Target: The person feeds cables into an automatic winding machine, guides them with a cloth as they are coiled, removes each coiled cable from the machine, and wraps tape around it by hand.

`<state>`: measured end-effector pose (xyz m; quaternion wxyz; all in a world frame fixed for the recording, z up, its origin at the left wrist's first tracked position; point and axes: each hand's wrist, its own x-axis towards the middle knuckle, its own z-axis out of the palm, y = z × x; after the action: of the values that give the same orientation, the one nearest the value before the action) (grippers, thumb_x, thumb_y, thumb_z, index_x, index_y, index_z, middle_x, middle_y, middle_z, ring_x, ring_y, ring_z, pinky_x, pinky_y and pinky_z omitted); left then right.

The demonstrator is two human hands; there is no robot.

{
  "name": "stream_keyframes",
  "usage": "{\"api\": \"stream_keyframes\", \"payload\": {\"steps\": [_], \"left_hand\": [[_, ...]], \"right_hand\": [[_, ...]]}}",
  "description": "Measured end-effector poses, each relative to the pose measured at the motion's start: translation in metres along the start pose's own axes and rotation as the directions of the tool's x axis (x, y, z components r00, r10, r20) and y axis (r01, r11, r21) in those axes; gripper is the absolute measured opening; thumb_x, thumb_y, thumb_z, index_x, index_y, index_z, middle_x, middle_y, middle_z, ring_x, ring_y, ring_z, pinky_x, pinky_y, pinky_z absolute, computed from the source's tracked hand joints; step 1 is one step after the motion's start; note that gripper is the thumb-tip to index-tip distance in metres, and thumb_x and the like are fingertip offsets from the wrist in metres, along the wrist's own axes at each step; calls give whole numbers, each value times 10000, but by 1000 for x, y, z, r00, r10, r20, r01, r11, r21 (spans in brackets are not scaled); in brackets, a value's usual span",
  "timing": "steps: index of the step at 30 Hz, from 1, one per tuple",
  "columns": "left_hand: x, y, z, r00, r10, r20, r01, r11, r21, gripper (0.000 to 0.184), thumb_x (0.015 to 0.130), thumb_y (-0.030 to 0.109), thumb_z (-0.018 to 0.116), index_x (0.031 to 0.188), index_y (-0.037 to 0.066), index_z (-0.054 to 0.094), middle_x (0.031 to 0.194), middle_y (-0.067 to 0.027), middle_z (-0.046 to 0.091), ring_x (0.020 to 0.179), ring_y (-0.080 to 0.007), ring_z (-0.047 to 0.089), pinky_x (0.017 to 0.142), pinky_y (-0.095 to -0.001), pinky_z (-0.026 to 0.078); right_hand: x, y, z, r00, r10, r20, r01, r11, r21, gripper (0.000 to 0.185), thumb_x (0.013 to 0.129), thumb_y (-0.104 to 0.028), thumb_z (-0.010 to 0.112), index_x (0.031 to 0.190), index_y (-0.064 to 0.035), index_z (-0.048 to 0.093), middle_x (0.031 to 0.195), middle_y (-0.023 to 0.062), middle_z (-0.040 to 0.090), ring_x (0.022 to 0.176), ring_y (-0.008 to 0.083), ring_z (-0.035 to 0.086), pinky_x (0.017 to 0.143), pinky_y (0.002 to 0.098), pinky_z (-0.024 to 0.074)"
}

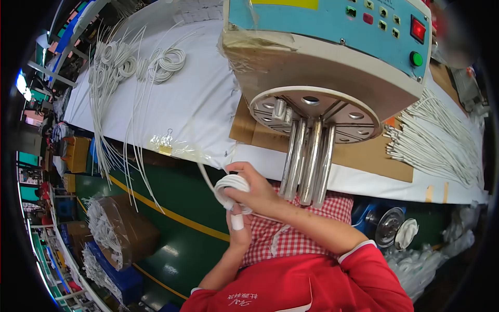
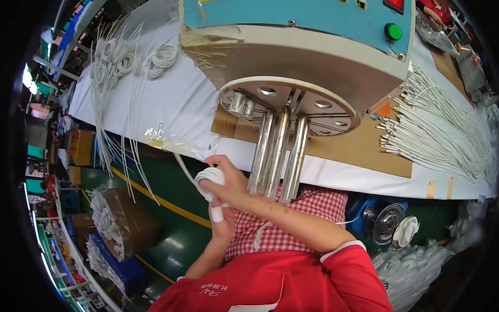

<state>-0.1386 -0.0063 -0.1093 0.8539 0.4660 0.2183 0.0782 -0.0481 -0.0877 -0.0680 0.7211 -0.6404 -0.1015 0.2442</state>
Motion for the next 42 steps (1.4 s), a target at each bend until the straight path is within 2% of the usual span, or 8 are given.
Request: {"api": "stream_keyframes", "payload": {"steps": [6,13,17,24,28,30,37,42], "left_hand": [[96,71,0,998,-48,36,34,945,324,469,941,458,518,1165,47,517,891,-50,571,659,-140,569,550,-305,477],[255,109,26,994,-11,111,-11,980,197,755,941,567,477,1456,61,256,1397,-222,440,1239,-320,466,1023,-449,396],[196,72,33,941,-155,301,55,947,316,616,970,310,543,1486,122,265,1249,-149,551,990,-231,595,799,-363,534],[197,134,-50,970,0,243,-102,908,406,540,890,14,523,1416,-19,409,724,75,416,625,-48,414,552,-181,353],[309,232,-181,953,294,70,-221,518,827,402,925,59,484,1318,67,568,705,42,475,616,-48,414,536,-193,344],[319,248,-203,826,490,279,-282,-69,957,347,977,166,493,1268,-6,571,1071,-108,647,951,-207,591,867,-307,461],[210,135,-80,876,363,317,-407,207,890,355,980,221,551,1203,-53,595,1162,-115,625,1066,-188,576,974,-313,428],[169,69,-17,895,351,275,-441,603,664,311,982,217,557,1146,-39,621,1080,-109,630,977,-158,584,896,-281,461]], "right_hand": [[-50,59,-36,987,-99,130,125,971,-205,692,885,-243,673,1428,-48,291,1063,150,626,997,252,623,873,342,496],[-99,64,-74,990,137,-42,-132,754,-643,327,934,-262,523,1133,-5,559,802,254,650,783,409,657,701,477,540],[-84,50,-42,993,70,92,-16,876,-483,344,993,-216,426,1291,-49,469,756,239,629,724,412,641,641,470,518],[-58,41,3,931,-19,364,125,955,-269,347,968,-250,483,1252,-49,486,801,241,644,771,416,639,668,471,514],[-95,49,-33,962,-137,236,222,895,-386,297,920,-255,546,1117,-38,590,820,211,668,779,409,647,684,481,522],[-122,38,-69,968,-251,-24,218,881,-421,231,887,-231,590,982,-29,648,828,187,672,781,370,657,673,459,528],[-241,6,-275,391,-697,-601,-531,362,-766,149,818,-83,643,963,-54,664,815,147,665,719,317,657,614,396,529],[-266,13,-360,619,-662,-423,-679,-180,-712,102,772,-129,661,867,-93,649,863,74,629,880,265,605,865,438,470]]}}
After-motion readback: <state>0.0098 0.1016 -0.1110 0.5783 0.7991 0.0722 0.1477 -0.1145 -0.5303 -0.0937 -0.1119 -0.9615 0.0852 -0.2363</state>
